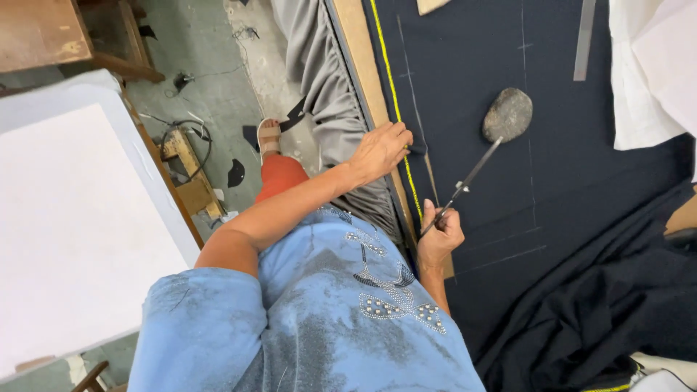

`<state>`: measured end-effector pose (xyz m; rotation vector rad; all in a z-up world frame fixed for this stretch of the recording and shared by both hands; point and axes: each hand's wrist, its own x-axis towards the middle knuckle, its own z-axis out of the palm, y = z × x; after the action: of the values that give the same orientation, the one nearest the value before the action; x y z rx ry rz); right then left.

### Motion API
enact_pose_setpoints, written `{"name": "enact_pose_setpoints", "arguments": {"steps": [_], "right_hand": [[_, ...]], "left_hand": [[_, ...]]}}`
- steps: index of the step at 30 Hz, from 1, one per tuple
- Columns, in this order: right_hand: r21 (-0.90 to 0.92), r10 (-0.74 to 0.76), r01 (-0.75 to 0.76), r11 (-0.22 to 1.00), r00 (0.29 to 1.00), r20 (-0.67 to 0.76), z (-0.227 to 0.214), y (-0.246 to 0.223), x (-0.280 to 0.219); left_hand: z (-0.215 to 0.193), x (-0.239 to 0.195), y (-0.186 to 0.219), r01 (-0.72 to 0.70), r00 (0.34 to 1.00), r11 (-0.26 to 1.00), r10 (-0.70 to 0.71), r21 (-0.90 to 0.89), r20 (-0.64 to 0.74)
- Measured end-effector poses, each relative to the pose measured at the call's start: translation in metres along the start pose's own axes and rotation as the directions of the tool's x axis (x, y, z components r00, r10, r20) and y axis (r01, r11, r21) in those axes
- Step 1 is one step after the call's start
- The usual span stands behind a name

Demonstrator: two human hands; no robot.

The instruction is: Measuring and marking fabric with chalk and a ruler before cutting it with industrial scissors.

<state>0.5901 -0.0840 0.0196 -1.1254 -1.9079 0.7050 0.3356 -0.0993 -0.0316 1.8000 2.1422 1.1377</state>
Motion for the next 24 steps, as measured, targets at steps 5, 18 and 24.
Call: {"name": "enact_pose_setpoints", "arguments": {"steps": [5, 18, 24], "right_hand": [[0.036, 0.1, -0.098, 0.995, 0.993, -0.059, 0.059, -0.028, 0.015], [-0.014, 0.333, -0.333, 0.943, 0.943, 0.025, 0.248, -0.143, 0.091], [-0.109, 0.318, -0.31, 0.944, 0.946, 0.068, 0.267, -0.165, 0.096]], "left_hand": [[-0.092, 0.031, -0.031, 0.083, 0.996, 0.941, -0.088, -0.327, -0.001], [-0.254, 0.127, -0.23, 0.156, 0.808, 0.553, -0.548, -0.819, -0.216], [-0.167, 0.156, -0.257, 0.284, 0.941, 0.897, -0.329, -0.338, -0.083]]}}
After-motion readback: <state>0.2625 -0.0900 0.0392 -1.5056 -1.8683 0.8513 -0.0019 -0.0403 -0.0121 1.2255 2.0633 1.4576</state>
